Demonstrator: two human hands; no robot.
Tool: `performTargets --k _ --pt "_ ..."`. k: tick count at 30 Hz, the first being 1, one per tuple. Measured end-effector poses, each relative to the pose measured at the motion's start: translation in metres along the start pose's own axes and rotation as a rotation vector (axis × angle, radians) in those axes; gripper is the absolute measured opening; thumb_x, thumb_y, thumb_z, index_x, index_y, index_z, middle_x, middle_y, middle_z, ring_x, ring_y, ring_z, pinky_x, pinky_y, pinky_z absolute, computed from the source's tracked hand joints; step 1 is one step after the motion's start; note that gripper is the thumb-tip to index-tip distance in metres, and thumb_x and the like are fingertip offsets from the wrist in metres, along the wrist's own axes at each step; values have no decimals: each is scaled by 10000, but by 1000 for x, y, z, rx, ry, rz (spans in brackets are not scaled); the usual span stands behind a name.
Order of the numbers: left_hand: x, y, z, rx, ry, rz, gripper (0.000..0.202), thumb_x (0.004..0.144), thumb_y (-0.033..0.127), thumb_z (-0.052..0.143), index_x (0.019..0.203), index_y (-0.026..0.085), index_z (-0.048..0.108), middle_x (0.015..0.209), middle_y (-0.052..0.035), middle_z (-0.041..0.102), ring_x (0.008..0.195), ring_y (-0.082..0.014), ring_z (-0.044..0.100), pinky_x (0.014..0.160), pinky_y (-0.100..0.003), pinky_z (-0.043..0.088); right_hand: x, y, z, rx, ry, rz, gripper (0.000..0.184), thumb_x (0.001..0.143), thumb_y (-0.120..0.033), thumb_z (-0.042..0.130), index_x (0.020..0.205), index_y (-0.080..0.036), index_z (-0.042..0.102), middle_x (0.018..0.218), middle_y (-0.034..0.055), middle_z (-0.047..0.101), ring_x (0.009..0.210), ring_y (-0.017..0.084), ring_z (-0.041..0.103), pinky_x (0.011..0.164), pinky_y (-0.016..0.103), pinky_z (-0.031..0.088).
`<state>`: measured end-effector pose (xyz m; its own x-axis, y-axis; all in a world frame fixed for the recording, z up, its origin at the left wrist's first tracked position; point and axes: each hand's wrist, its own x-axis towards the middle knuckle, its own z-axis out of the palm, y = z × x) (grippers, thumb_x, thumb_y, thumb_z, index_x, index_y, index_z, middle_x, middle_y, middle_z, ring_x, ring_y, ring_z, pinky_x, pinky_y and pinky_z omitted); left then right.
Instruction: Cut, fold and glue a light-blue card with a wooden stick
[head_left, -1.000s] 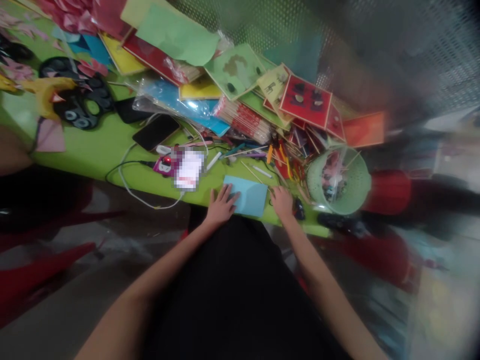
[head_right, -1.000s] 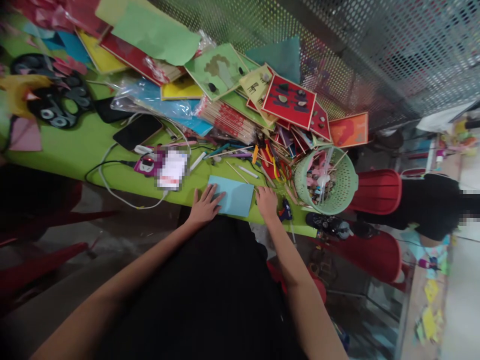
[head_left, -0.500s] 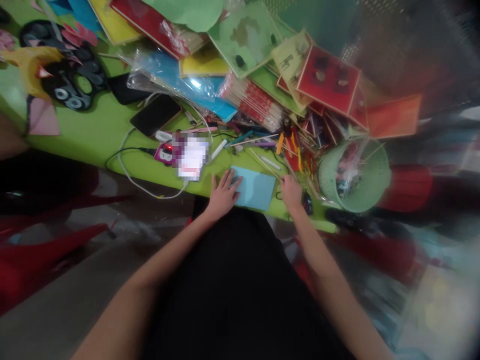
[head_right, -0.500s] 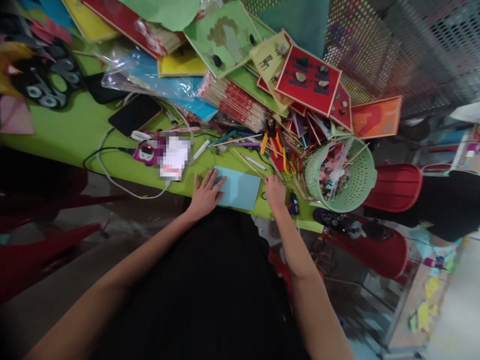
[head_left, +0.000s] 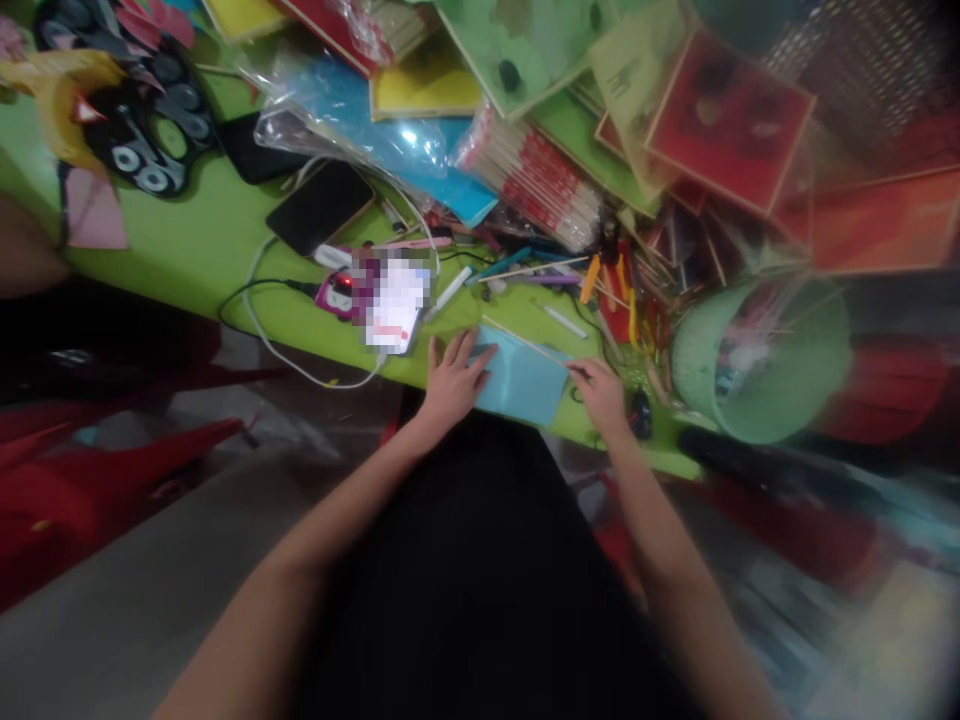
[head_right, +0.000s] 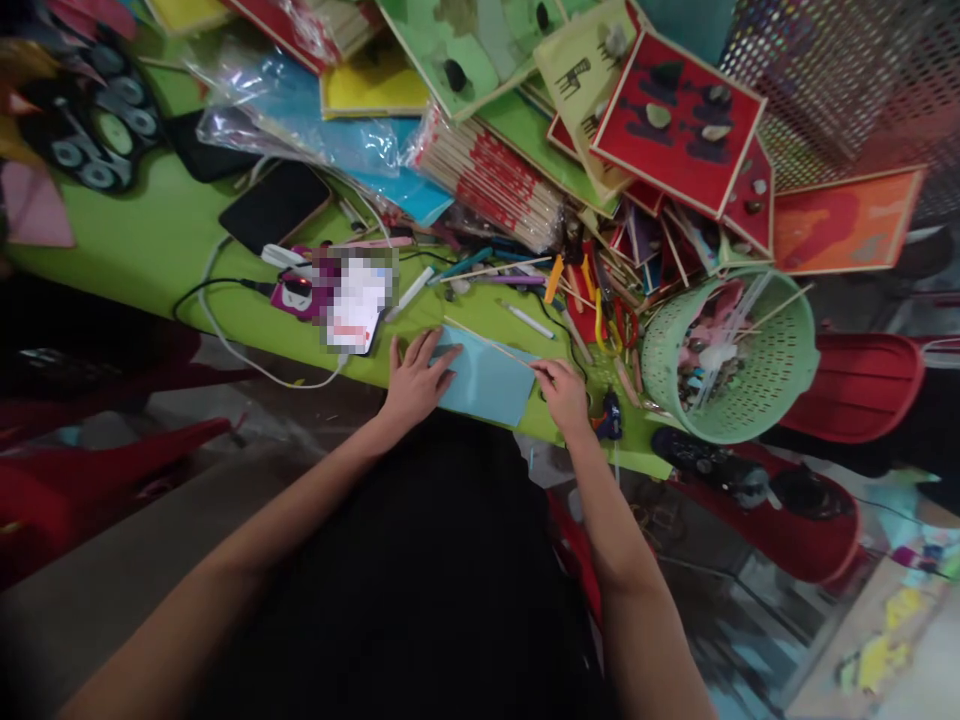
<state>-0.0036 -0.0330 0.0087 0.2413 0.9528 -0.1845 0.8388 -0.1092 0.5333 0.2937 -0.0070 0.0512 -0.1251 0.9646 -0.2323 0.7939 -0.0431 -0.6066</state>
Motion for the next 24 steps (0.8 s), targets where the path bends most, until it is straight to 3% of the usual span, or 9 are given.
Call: performTargets --k 8,17,24 --pt "-1 -3 6 6 3 -9 464 1048 386 463 1502 352 553 1697 -79 360 1563 -321 337 1289 -674 5 6 16 6 -13 -34 -21 265 990 -316 543 1074 -253 786 1061 73 744 1016 247 691 958 409 543" --pt "-2 -2 5 1 -7 -20 481 1036 379 478 1511 359 543 1697 -79 360 1562 -334 335 1283 -685 -20 11 16 8 -30 -38 -21 283 1004 -310 516 1084 -255 781 1070 69 740 1022 240 693 963 403 547" --pt "2 -5 3 3 -10 -24 582 1047 394 453 1617 291 398 1649 -103 442 1528 -333 386 1291 -650 -72 14 14 8 -33 -38 -32 282 1004 -301 517 1081 -250 784 1064 75 737 1008 238 693 960 398 548"
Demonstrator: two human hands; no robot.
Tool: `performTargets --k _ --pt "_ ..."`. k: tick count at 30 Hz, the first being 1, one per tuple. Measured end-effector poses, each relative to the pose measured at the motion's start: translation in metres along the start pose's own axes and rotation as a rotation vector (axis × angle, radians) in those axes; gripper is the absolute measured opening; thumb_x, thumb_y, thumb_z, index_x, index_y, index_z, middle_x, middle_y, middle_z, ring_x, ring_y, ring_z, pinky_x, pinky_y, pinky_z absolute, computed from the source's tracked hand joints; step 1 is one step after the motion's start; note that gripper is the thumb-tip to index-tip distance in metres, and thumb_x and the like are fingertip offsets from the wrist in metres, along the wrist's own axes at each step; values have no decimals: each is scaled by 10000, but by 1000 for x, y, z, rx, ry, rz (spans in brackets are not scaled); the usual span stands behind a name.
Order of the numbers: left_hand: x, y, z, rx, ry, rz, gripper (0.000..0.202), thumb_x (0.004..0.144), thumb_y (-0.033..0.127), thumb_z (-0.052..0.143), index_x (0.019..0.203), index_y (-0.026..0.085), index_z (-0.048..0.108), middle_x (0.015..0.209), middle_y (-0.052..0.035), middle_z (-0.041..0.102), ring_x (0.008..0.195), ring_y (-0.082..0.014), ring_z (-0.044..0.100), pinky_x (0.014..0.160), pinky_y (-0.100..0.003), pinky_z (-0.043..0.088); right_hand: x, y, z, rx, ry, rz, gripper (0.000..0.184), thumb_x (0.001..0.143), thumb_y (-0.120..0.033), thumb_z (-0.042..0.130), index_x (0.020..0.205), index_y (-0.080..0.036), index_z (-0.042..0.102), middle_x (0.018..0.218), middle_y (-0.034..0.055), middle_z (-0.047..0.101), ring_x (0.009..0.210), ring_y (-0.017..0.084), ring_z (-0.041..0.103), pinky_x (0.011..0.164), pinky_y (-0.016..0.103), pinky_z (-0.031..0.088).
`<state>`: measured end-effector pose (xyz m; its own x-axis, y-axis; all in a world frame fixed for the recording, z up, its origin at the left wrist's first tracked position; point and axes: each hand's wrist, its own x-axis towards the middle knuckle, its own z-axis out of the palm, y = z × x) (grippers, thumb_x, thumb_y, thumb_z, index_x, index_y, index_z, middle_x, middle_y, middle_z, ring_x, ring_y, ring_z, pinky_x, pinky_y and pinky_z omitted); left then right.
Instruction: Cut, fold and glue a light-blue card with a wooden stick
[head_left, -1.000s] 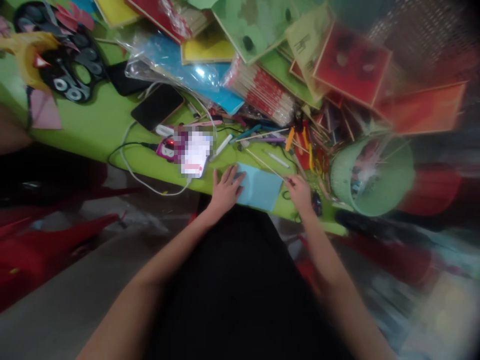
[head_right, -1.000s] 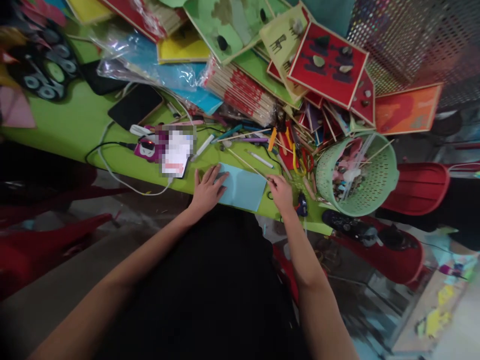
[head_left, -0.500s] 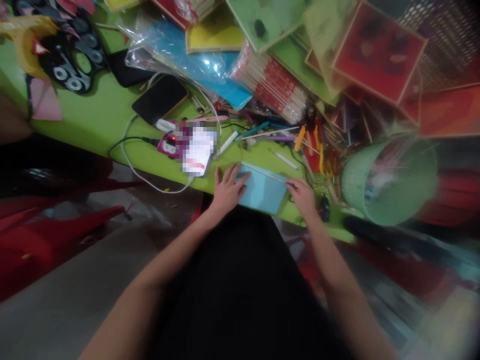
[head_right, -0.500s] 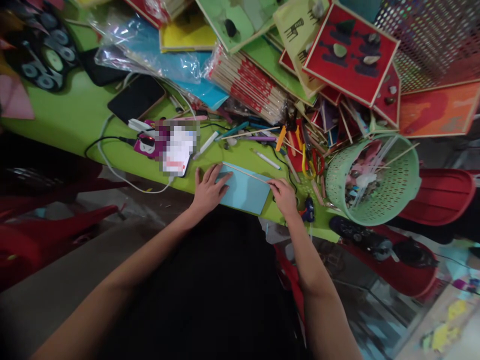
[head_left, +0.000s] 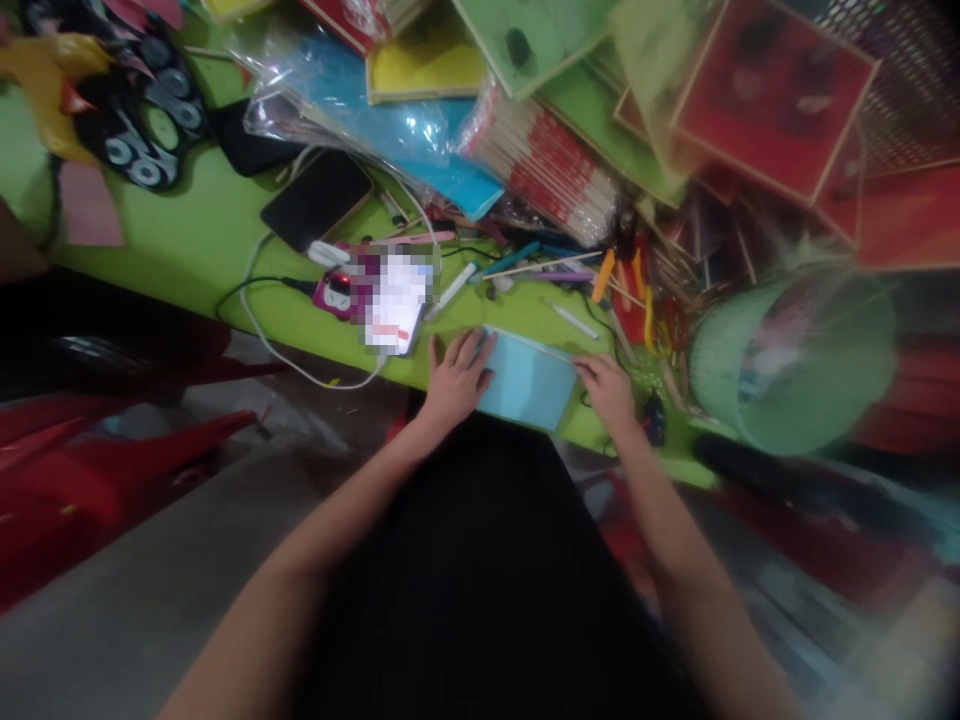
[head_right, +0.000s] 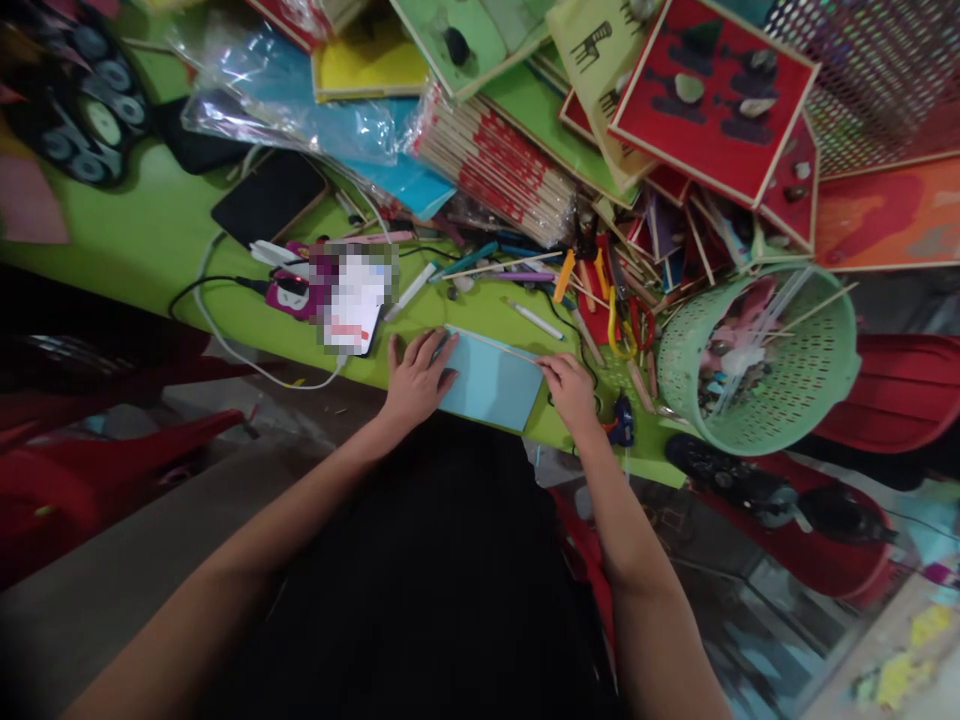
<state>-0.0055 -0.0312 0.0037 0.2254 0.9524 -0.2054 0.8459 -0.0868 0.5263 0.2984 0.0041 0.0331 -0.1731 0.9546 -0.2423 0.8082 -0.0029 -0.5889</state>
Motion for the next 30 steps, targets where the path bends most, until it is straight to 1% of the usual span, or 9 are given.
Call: performTargets --k 2,6,11,15,19,22,26,30 --pt "2 -1 1 3 8 -2 586 1051 407 442 1619 269 398 1630 -115 467 1514 -335 404 1294 -640 -83 1 0 0 -4 -1 -8 280 1006 -298 517 1079 -248 783 1059 73 738 1001 236 694 954 394 550" --pt "4 0 3 5 14 -10 589 1046 406 454 1617 270 404 1603 -125 498 1493 -351 427 1292 -648 -88 1 0 0 -13 -3 -18 282 1014 -293 510 1080 -252 781 1061 70 737 1008 238 693 952 395 551" --pt "5 2 1 2 9 -15 609 1037 415 473 1625 279 389 1610 -132 484 1496 -365 418 1290 -662 -85 0 -5 4 -48 29 4 293 1021 -276 499 1091 -258 782 1074 70 723 1026 241 685 972 393 543" --pt "5 2 -1 -13 7 -17 637 1024 396 493 1636 276 364 1609 -137 481 1499 -374 411 1287 -672 -79 0 -7 10 -81 73 69 273 1011 -269 511 1075 -248 775 1076 80 712 1050 251 669 987 388 530" --pt "6 2 -1 -16 27 -9 644 1019 396 500 1636 272 364 1601 -131 494 1492 -367 417 1290 -661 -82 -1 -5 15 -62 150 146 221 998 -270 536 1036 -222 747 1047 79 700 977 239 664 925 364 540" --pt "6 2 -1 -19 36 -7 657 1008 385 516 1637 269 362 1597 -137 495 1488 -373 418 1288 -672 -79 -2 -3 18 -42 191 179 198 994 -271 546 991 -216 737 1018 75 695 942 227 660 894 343 542" --pt "6 4 -3 -12 23 -14 653 1005 379 519 1630 253 378 1598 -151 489 1489 -383 411 1287 -688 -49 -3 -2 22 -38 250 142 207 1000 -253 538 978 -222 742 1001 67 698 956 225 660 901 341 538" --pt "7 6 -4 4 9 -23 646 1011 380 514 1628 239 384 1603 -157 483 1493 -387 404 1289 -687 -21 -4 3 26 -99 289 48 213 1006 -231 540 972 -225 750 979 70 706 966 236 659 905 363 532"
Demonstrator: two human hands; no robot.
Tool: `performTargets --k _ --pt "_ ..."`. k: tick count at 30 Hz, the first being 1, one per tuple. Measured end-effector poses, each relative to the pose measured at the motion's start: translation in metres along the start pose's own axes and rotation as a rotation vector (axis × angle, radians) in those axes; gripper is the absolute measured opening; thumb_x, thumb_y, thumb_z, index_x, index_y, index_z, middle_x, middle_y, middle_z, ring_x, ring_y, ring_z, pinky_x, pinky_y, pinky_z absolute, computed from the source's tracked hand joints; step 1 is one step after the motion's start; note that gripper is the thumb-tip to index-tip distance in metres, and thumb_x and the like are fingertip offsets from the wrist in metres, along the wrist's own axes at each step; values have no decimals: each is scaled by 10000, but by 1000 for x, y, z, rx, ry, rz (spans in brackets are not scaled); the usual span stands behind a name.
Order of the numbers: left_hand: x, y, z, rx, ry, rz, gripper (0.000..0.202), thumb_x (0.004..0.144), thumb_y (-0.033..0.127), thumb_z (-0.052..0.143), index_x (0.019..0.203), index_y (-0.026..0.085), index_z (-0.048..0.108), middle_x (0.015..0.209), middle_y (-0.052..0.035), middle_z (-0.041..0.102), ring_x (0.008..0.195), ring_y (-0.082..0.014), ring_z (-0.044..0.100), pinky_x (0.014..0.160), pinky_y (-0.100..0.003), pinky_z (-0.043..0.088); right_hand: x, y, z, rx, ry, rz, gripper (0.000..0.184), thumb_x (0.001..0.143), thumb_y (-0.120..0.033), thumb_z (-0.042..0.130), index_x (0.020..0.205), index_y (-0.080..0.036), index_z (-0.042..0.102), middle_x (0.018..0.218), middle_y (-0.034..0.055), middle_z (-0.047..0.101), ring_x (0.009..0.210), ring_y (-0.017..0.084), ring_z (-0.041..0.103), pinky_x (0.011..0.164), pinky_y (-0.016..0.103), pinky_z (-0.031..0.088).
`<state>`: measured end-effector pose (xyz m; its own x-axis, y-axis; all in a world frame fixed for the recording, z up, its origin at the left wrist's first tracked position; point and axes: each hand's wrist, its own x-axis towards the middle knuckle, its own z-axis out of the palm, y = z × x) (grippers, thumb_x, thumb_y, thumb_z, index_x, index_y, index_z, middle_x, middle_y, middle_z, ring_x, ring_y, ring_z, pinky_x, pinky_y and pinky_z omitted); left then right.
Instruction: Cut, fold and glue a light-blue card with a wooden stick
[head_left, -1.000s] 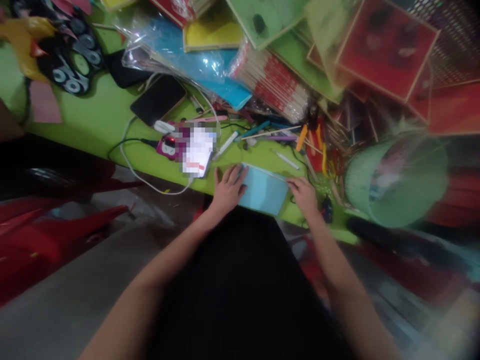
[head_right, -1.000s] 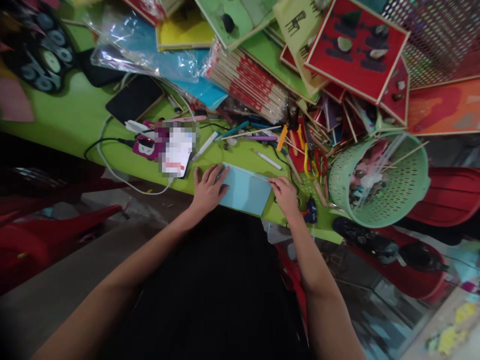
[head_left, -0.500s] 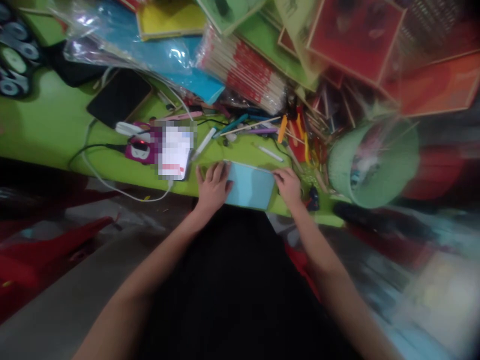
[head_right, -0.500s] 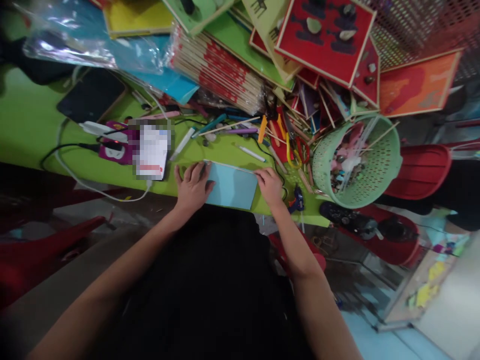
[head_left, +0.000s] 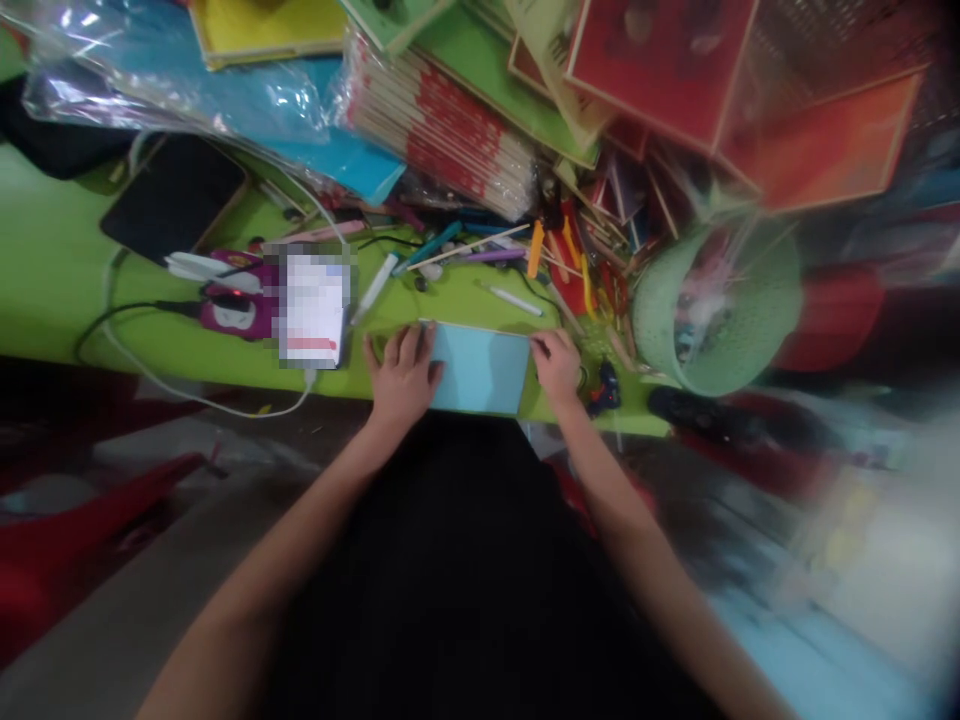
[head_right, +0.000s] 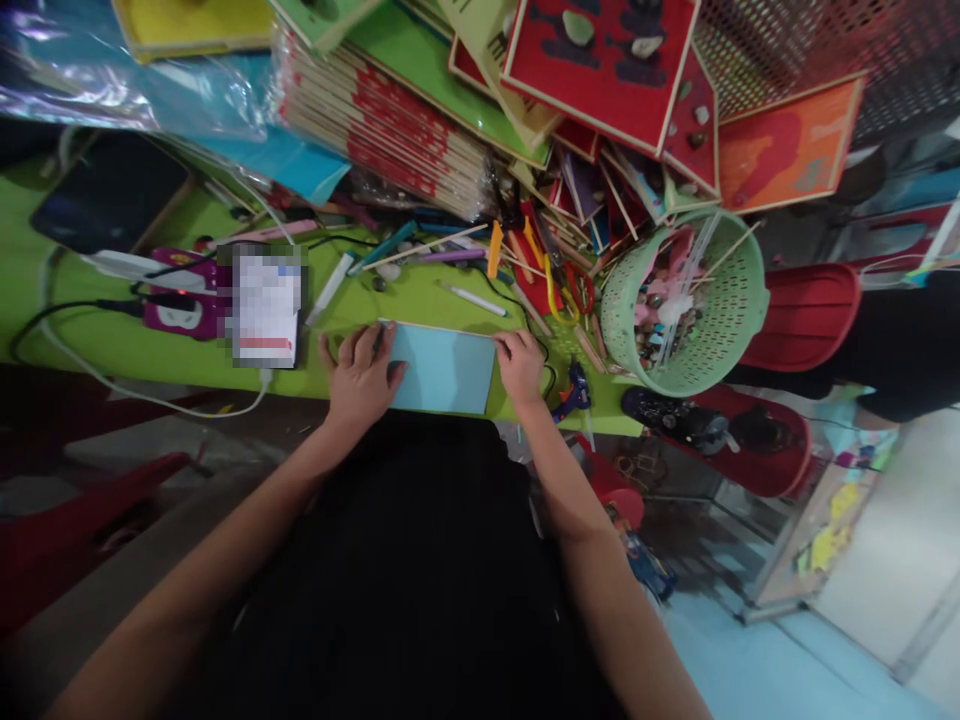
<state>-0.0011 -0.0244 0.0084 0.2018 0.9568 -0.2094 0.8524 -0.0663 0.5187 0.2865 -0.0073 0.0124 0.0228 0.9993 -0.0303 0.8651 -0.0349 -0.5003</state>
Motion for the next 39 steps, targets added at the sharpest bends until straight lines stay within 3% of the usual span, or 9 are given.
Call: performTargets --k 12,21,28,39 --pt "-1 -1 4 77 -6 17 619 1038 406 477 1622 219 395 1608 -161 481 1480 -376 426 1292 -676 -17 -12 12 5 -296 4 -210 261 1015 -205 510 1050 -207 768 1016 104 708 952 249 628 891 381 500" --pt "-2 -7 13 74 35 40 634 1044 424 465 1642 249 353 1609 -157 481 1482 -373 431 1290 -673 -25 -8 7 0 -288 -15 -207 214 1019 -308 550 1023 -221 746 1004 99 696 972 254 626 883 372 495" --pt "-2 -10 16 74 49 53 625 1049 433 448 1636 236 366 1603 -156 491 1478 -372 440 1291 -677 -22 2 3 1 -297 -28 -169 245 1035 -350 548 898 -221 704 922 81 683 921 247 624 829 345 474" --pt "-2 -12 17 68 57 65 609 1043 442 462 1620 256 400 1613 -142 482 1486 -366 435 1295 -674 -10 18 1 7 -285 -5 -101 200 1027 -308 552 895 -216 671 921 85 698 894 248 628 815 342 476"
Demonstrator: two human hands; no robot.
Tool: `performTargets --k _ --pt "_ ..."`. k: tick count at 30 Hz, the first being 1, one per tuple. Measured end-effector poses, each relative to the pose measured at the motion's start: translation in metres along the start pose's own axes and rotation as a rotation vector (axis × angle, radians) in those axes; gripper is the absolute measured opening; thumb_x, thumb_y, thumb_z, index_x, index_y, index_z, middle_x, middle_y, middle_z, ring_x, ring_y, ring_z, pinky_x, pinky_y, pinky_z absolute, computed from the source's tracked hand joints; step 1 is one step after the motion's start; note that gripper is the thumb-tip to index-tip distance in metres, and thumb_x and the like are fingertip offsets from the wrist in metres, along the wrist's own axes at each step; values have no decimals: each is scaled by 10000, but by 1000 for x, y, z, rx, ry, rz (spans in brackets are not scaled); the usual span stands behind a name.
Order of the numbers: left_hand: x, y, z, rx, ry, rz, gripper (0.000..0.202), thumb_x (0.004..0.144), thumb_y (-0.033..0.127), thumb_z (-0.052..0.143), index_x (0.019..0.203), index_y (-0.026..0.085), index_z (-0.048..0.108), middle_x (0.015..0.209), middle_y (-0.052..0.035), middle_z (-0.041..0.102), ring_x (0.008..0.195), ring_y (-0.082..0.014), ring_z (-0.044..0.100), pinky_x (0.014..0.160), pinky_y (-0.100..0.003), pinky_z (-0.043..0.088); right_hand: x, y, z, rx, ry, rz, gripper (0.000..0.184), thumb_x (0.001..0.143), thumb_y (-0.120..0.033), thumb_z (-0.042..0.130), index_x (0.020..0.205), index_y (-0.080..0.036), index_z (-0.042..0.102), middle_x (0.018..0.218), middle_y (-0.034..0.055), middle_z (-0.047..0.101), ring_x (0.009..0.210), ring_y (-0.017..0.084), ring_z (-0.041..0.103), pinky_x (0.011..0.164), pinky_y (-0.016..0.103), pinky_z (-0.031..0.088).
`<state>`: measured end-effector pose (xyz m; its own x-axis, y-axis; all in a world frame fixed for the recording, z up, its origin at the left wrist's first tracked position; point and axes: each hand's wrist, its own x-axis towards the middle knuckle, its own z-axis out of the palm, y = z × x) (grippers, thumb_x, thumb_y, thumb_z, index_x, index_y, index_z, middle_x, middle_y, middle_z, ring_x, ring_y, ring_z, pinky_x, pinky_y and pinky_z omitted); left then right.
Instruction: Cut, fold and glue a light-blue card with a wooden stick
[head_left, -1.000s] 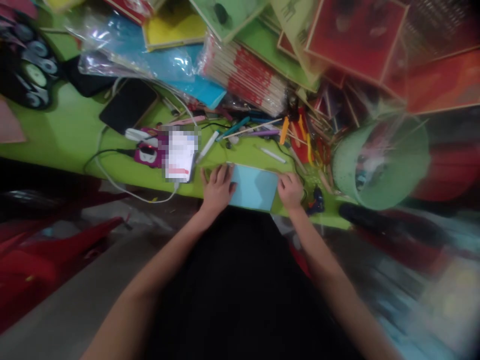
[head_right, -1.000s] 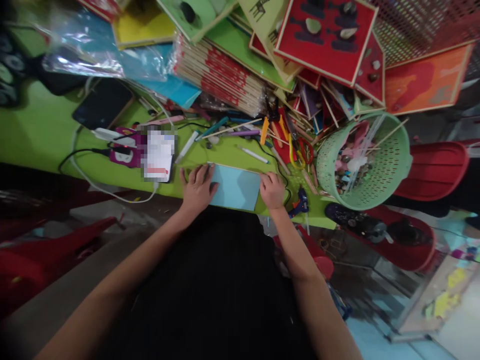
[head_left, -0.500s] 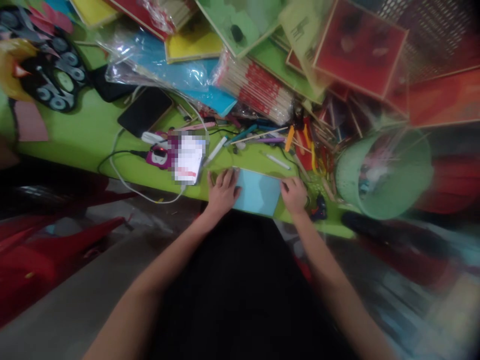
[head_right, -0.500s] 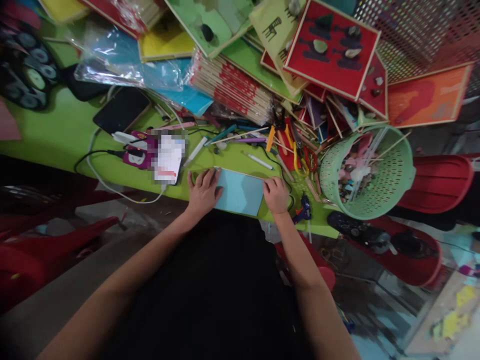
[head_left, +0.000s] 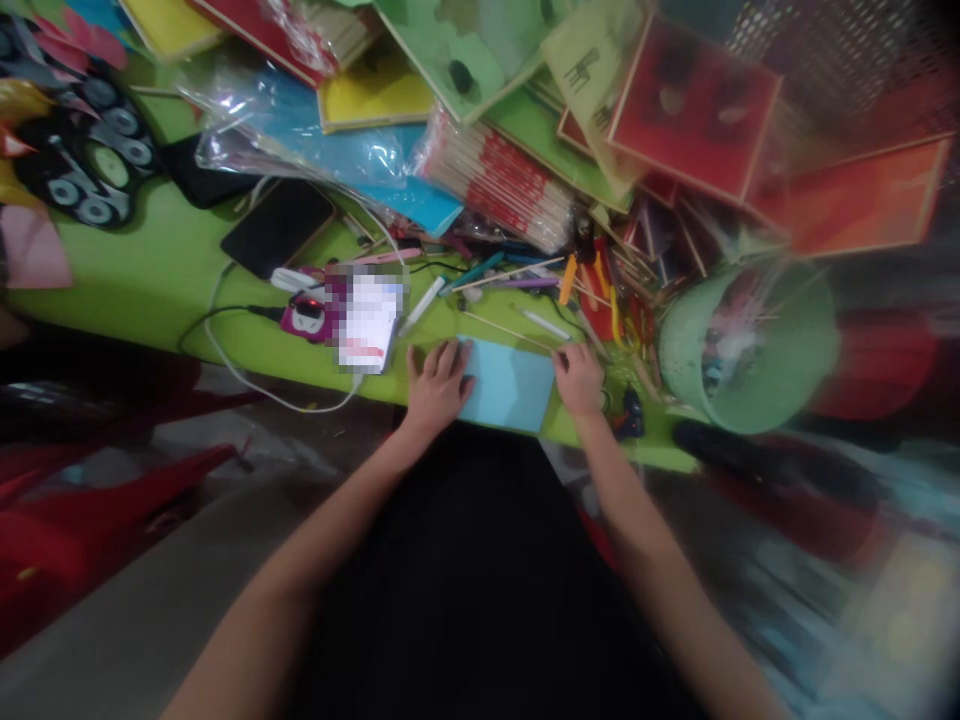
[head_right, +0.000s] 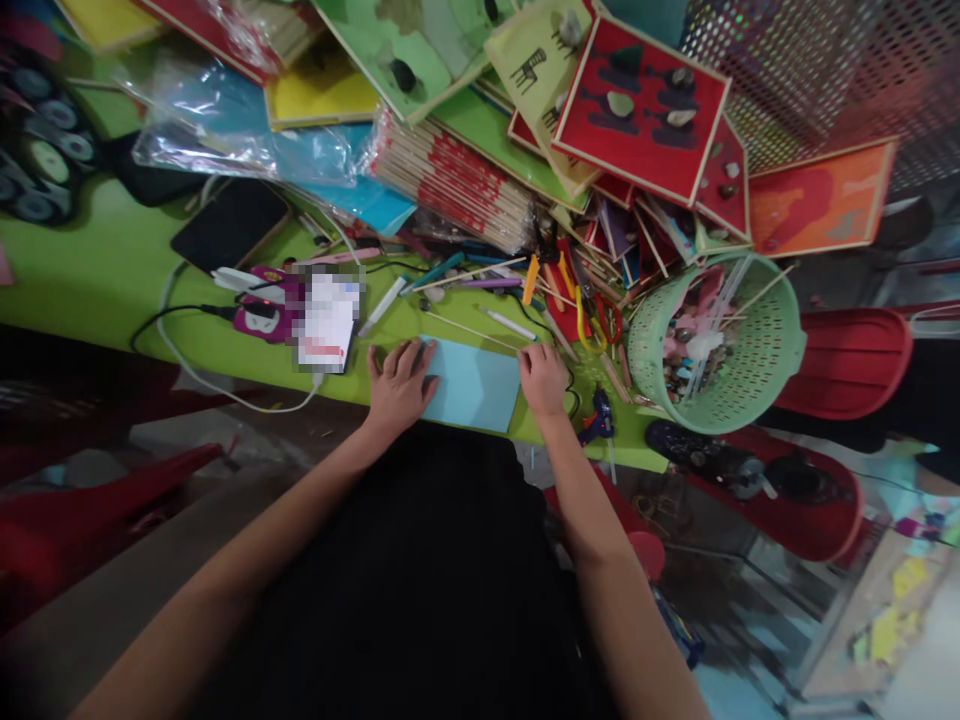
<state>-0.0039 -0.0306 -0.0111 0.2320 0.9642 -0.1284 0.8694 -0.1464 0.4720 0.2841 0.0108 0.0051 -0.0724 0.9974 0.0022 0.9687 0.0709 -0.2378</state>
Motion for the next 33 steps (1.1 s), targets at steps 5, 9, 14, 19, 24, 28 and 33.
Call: performTargets --k 5,9,14,19,24,28,33 --pt "0 0 1 -4 10 -5 606 1041 440 464 1616 254 410 1607 -143 490 1481 -365 440 1294 -674 -7 1 -4 -1 34 12 53 182 1028 -297 534 1045 -207 691 969 98 724 934 264 648 838 363 490" --pt "0 2 -3 -15 15 -15 599 1038 435 465 1609 258 424 1600 -145 498 1472 -369 451 1290 -683 11 -14 -10 -6 85 1 47 229 1036 -304 505 1113 -205 696 1033 114 738 970 266 657 868 378 499" --pt "4 1 -14 -46 26 -16 576 1033 417 466 1586 258 466 1557 -144 547 1426 -364 495 1288 -668 89 -41 -17 -10 121 -2 56 235 1037 -305 500 1103 -212 706 1025 112 739 979 251 660 887 366 511" --pt "9 -14 -17 -50 36 24 517 1020 396 479 1517 280 561 1523 -120 585 1360 -354 547 1274 -618 209 -69 -22 -13 198 -38 61 248 1053 -296 469 1108 -216 697 1054 106 739 995 246 661 915 373 521" --pt "8 -23 -12 -18 56 64 519 1022 390 461 1511 254 570 1532 -108 580 1363 -343 543 1271 -587 243 -89 -24 -10 215 -40 73 240 1053 -296 468 1084 -205 689 1020 104 711 976 245 641 888 367 509" --pt "7 -22 -10 -27 53 50 566 1006 379 482 1558 255 512 1549 -115 563 1375 -346 532 1271 -593 248 -95 -25 1 148 -41 82 229 1037 -312 498 1113 -200 683 1041 117 692 976 261 610 886 386 475" --pt "9 -18 -13 -20 27 25 583 1004 376 481 1566 222 502 1538 -124 573 1368 -344 541 1276 -585 247 -97 -24 15 82 -10 67 255 1024 -319 500 1141 -181 680 1056 141 682 959 279 574 885 416 448"
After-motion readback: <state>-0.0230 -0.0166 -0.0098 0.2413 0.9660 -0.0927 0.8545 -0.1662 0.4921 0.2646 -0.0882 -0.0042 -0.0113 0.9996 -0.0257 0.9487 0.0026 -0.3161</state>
